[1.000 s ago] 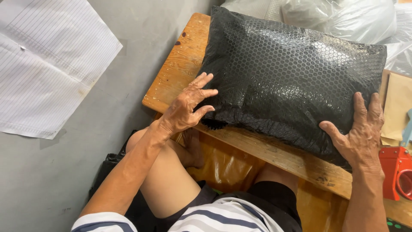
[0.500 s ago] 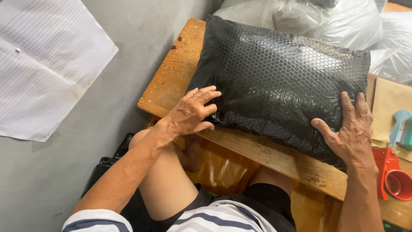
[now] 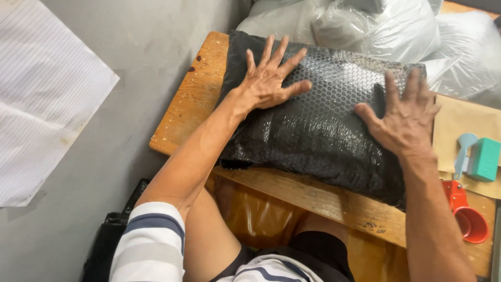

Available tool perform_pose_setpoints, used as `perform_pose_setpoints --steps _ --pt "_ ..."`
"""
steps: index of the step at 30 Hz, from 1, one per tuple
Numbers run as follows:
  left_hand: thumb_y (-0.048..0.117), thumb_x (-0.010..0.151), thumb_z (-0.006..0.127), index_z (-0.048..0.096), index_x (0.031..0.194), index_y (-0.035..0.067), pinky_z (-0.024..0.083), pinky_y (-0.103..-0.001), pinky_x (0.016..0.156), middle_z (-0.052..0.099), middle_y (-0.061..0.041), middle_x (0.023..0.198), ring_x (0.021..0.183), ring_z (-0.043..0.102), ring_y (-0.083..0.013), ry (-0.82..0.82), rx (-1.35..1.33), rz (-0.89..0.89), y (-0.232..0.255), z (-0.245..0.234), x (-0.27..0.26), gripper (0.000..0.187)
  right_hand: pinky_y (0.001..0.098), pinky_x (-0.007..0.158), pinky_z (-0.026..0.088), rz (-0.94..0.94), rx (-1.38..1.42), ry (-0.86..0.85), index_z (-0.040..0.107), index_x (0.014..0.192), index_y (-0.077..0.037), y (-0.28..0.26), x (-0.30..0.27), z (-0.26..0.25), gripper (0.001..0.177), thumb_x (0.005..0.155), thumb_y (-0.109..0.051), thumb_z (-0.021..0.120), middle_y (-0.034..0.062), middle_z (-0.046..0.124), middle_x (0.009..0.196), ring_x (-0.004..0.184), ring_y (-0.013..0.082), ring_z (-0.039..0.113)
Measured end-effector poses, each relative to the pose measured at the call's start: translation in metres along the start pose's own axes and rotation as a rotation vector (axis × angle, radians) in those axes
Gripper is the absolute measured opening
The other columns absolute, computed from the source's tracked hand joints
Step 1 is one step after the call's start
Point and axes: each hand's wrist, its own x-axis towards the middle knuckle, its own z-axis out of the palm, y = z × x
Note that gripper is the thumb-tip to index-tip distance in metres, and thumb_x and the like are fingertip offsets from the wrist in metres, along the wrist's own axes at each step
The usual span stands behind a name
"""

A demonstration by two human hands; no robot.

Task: Wrapping a pillow in bubble wrap, taping it shut, and using a small tool to finish the surface of another pillow.

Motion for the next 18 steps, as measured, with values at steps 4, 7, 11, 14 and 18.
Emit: perform_pose_setpoints --steps 4,7,11,14,18 --pt "0.085 0.082 0.025 0.012 0.162 0.036 -0.014 -0.074 0.112 -0.004 -0.013 0.171 0.155 -0.011 -0.0397 -0.139 0.008 -0.062 0.005 0.011 -0.009 0.095 0.0714 0.115 0.005 -0.002 0.044 0.005 0.021 0.163 -0.027 -0.003 -0.006 0.02 0.093 0.086 -0.076 0.035 0.0162 0.007 0.17 0.155 0.0387 0.005" --pt "0.086 0.086 0.032 0.022 0.162 0.034 -0.005 -0.078 0.112 0.011 -0.016 0.169 0.155 0.002 -0.0433 -0.048 0.027 -0.029 0.0 0.024 -0.014 0.092 0.0784 0.109 0.013 -0.065 0.076 0.086 0.03 0.162 -0.023 0.005 -0.011 0.031 0.09 0.089 -0.074 0.044 0.023 0.019 0.166 0.152 0.0448 0.013" --pt "0.088 0.087 0.039 0.027 0.162 0.032 0.004 -0.084 0.11 0.022 -0.019 0.168 0.154 0.01 -0.0472 -0.043 0.047 -0.041 0.001 0.017 -0.008 0.095 0.0806 0.108 0.019 0.011 -0.044 -0.037 0.033 0.162 -0.024 -0.011 -0.001 0.009 0.097 0.087 -0.086 0.039 0.027 0.027 0.164 0.15 0.0487 0.022" --pt "0.088 0.085 0.044 0.02 0.163 0.037 0.003 -0.086 0.107 0.026 -0.02 0.166 0.154 0.01 -0.0476 -0.039 0.078 -0.019 0.012 0.006 -0.001 0.096 0.0826 0.106 0.014 -0.192 -0.03 0.047 0.039 0.159 -0.02 -0.055 0.01 0.015 0.092 0.091 -0.081 0.041 0.0304 0.023 0.164 0.15 0.0516 0.018" --pt "0.078 0.091 0.039 0.028 0.16 0.038 0.003 -0.087 0.107 0.021 -0.013 0.169 0.155 0.008 -0.044 -0.082 0.132 0.029 0.011 0.006 -0.001 0.081 0.0855 0.105 0.008 -0.29 -0.112 -0.082 0.029 0.162 -0.028 -0.083 0.039 0.016 0.092 0.09 -0.085 0.032 0.0216 0.021 0.167 0.153 0.0439 0.015"
